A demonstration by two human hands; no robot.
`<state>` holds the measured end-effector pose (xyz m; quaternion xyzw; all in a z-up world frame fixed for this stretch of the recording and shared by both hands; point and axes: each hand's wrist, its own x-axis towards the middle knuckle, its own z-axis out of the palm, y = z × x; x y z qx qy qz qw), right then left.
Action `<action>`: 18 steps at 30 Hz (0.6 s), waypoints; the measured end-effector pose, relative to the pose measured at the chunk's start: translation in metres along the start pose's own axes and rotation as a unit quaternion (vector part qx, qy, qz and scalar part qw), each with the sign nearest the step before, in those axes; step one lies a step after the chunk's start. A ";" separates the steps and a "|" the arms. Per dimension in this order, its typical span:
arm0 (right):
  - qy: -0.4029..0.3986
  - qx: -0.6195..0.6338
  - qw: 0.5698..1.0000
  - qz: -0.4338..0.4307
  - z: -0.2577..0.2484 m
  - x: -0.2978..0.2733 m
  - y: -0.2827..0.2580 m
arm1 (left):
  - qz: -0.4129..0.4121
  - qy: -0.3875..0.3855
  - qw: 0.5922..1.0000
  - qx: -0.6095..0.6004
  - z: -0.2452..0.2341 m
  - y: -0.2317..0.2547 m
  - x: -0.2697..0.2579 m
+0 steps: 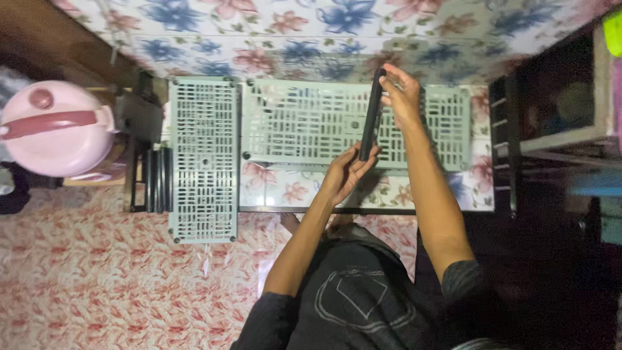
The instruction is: The person assembles a shelving unit by inserting black metal poles into the corners of light green plastic shelf panels. They align the panels and secure the poles, then adjust the assembled structure on a floral-patterned table.
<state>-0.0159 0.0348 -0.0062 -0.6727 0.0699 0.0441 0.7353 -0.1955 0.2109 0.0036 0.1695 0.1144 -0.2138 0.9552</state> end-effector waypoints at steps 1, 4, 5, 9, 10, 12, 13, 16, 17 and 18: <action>-0.012 0.014 1.000 -0.008 0.015 0.003 -0.002 | 0.012 0.009 1.000 -0.006 -0.004 0.008 -0.006; -0.035 -0.025 0.999 -0.005 0.069 -0.003 -0.002 | 0.052 0.033 0.998 -0.025 -0.019 0.037 -0.040; -0.049 -0.021 0.999 -0.006 0.087 -0.006 -0.001 | 0.066 0.033 0.997 -0.035 -0.024 0.045 -0.050; -0.114 0.003 0.993 -0.016 0.161 -0.016 0.002 | 0.143 0.052 0.987 -0.056 -0.042 0.079 -0.090; -0.132 0.012 0.991 -0.019 0.179 -0.019 0.003 | 0.159 0.052 0.984 -0.063 -0.046 0.087 -0.099; -0.141 -0.013 0.990 -0.008 0.213 -0.023 0.006 | 0.191 0.049 0.977 -0.082 -0.051 0.098 -0.114; -0.146 -0.025 0.989 -0.002 0.228 -0.025 0.008 | 0.205 0.049 0.973 -0.089 -0.053 0.104 -0.121; -0.185 -0.016 0.982 -0.016 0.273 -0.031 0.016 | 0.245 0.062 0.963 -0.098 -0.062 0.119 -0.140; -0.195 -0.019 0.981 -0.018 0.286 -0.033 0.019 | 0.254 0.075 0.960 -0.094 -0.065 0.125 -0.147; -0.204 -0.022 0.978 -0.021 0.298 -0.037 0.021 | 0.263 0.088 0.957 -0.089 -0.068 0.130 -0.154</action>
